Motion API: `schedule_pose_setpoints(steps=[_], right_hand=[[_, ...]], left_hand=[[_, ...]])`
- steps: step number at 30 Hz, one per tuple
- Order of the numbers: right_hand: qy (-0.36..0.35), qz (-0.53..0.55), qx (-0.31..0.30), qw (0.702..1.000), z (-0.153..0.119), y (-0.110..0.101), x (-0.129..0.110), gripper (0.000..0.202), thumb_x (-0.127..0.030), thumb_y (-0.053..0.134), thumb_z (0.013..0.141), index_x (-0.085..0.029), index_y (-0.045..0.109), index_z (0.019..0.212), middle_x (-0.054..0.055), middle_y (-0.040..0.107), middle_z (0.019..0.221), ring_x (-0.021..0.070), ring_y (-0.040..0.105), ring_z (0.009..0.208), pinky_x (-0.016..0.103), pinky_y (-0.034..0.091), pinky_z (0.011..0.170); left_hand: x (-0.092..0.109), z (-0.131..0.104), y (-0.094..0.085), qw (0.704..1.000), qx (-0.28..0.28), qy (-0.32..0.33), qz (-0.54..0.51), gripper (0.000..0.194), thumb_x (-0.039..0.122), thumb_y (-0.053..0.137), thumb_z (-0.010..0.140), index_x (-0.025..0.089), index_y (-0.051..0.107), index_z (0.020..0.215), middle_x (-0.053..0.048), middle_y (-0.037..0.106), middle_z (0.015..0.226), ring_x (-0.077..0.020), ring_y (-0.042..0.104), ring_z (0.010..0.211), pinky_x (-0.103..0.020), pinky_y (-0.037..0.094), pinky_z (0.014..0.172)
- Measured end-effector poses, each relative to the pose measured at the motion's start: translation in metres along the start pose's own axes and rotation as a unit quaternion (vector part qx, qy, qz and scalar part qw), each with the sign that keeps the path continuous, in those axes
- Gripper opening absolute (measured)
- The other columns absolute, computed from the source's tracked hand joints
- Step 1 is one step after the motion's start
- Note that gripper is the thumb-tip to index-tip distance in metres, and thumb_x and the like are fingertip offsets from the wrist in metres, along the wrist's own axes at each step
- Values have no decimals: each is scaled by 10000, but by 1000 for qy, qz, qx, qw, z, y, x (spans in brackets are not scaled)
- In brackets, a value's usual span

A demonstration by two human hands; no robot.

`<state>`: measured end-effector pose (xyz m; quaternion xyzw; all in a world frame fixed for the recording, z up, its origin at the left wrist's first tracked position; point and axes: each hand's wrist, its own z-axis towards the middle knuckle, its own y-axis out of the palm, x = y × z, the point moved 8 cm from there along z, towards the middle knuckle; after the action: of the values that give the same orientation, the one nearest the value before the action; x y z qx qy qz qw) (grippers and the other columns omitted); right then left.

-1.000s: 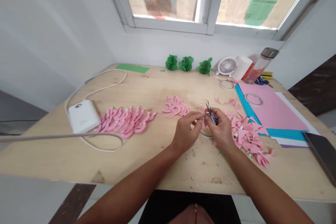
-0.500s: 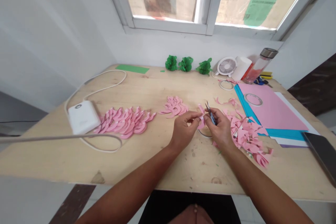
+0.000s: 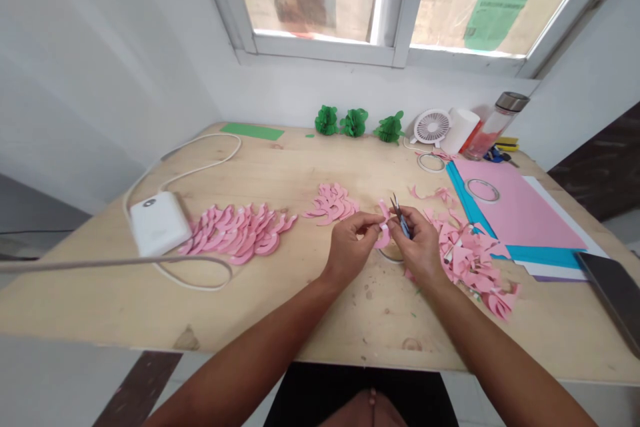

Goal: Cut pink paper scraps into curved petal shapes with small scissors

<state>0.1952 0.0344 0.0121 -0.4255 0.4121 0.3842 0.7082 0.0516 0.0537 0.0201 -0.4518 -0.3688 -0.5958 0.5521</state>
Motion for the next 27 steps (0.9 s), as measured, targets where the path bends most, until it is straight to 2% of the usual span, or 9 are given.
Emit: schedule_pose_setpoints(steps=[20, 27], right_hand=[[2, 7, -6, 1000, -1, 1, -5, 267, -328, 594, 747, -182, 598, 969, 22, 633, 784, 147, 561, 646, 262, 438, 599], [-1, -2, -8, 1000, -1, 1, -5, 257, -320, 590, 749, -181, 596, 965, 20, 630, 775, 141, 544, 623, 253, 428, 576]], left_hand=[[0, 1, -1, 1000, 5, -2, 12, 188, 124, 562, 710, 176, 707, 818, -35, 701, 802, -133, 635, 711, -229, 512, 628], [-1, 1, 2, 1000, -15, -20, 7, 183, 146, 571, 726, 176, 698, 853, -41, 699, 835, -144, 637, 743, -238, 515, 632]])
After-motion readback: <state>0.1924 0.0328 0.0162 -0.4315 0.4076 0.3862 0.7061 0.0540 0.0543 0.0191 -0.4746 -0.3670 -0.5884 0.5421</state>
